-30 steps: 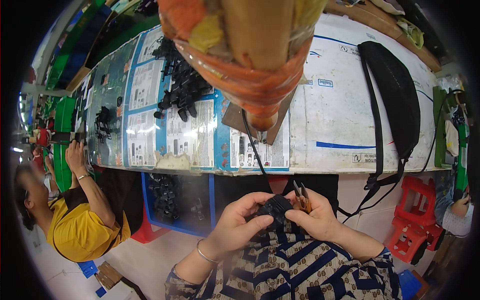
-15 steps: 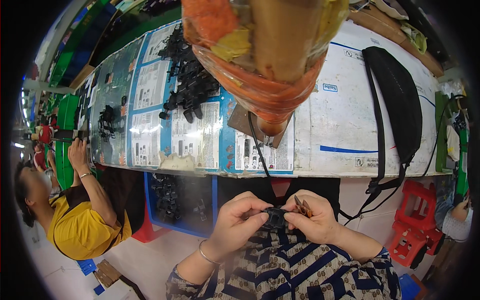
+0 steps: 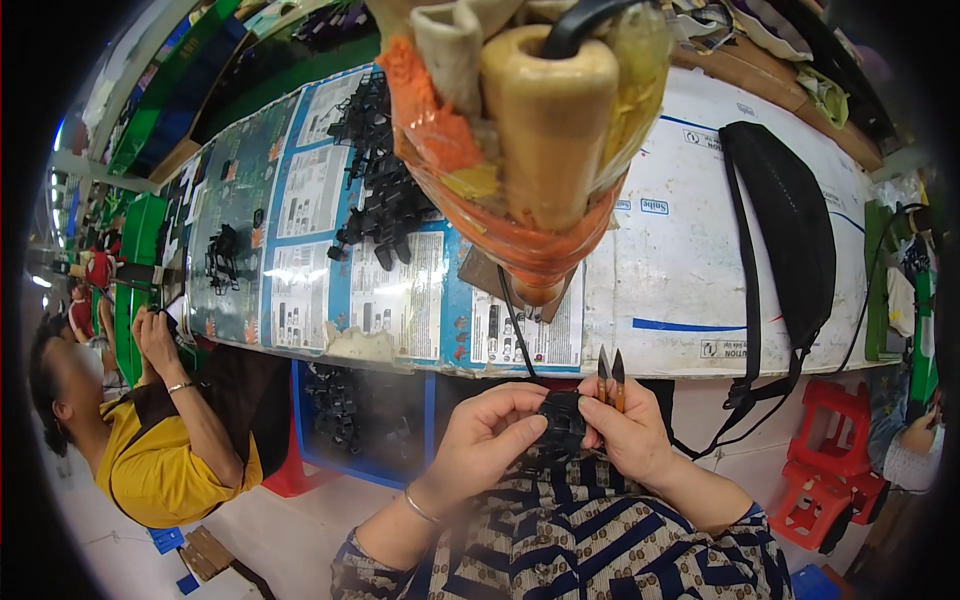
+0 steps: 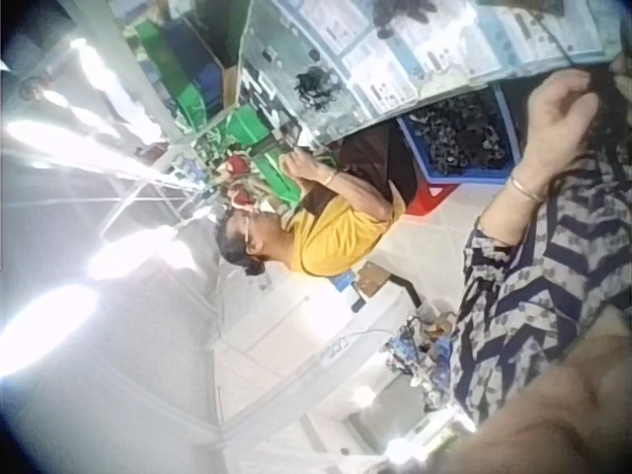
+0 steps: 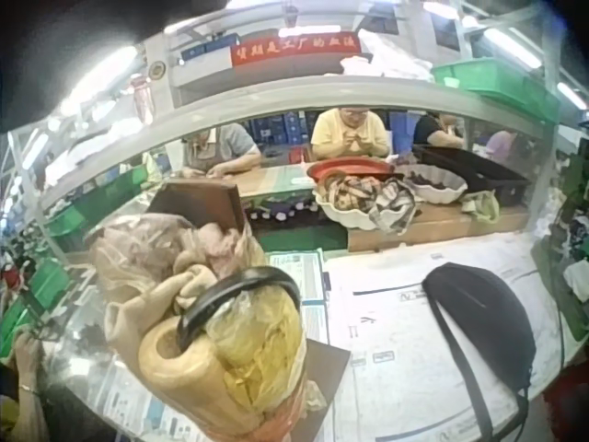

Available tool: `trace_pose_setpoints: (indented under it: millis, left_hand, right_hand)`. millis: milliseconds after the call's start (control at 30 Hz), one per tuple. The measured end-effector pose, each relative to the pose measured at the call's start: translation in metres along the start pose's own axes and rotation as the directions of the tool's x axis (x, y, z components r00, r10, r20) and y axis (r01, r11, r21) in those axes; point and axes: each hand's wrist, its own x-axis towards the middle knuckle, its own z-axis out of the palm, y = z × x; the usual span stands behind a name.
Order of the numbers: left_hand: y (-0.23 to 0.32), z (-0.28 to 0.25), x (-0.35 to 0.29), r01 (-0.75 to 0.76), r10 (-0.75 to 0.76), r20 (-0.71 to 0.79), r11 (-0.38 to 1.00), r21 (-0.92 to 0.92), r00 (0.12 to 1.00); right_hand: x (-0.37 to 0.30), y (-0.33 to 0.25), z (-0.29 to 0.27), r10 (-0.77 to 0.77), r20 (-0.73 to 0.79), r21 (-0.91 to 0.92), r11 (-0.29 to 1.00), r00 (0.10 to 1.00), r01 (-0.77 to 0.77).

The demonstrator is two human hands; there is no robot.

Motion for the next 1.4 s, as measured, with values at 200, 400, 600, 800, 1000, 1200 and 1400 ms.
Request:
trace_pose_setpoints:
  millis: [200,400,600,800,1000,1200,1400]
  left_hand:
    - [0.004,0.000,0.008,0.165,-0.164,0.021,0.967,-0.194,0.986]
    - [-0.001,0.000,0.020,0.150,-0.153,-0.009,0.978,-0.148,0.988]
    - [0.001,0.000,0.029,0.119,-0.124,-0.036,0.985,-0.122,0.992]
    - [0.001,-0.002,0.035,0.063,-0.073,-0.098,0.993,-0.101,0.992]
    - [0.014,0.000,0.043,0.079,-0.102,-0.178,0.988,-0.132,0.979]
    - [0.015,-0.006,0.052,0.091,-0.103,-0.181,0.993,-0.074,0.978]
    - [0.011,-0.013,0.058,0.124,-0.131,-0.164,0.991,-0.049,0.978]
  right_hand:
    - [0.012,-0.006,0.000,-0.035,-0.055,-0.014,0.999,0.998,0.034]
    - [0.024,-0.015,-0.002,-0.058,-0.031,-0.024,0.998,0.998,0.058]
    - [0.032,-0.025,0.003,-0.056,-0.055,-0.037,0.998,0.997,0.054]
    - [0.041,-0.029,0.006,-0.069,-0.063,-0.050,0.997,0.996,0.066]
    - [0.054,-0.032,0.008,-0.123,-0.064,-0.078,0.990,0.990,0.118]
    - [0.064,-0.036,0.009,-0.100,-0.076,-0.086,0.992,0.992,0.093]
    - [0.067,-0.039,0.010,-0.096,-0.074,-0.101,0.991,0.993,0.088]
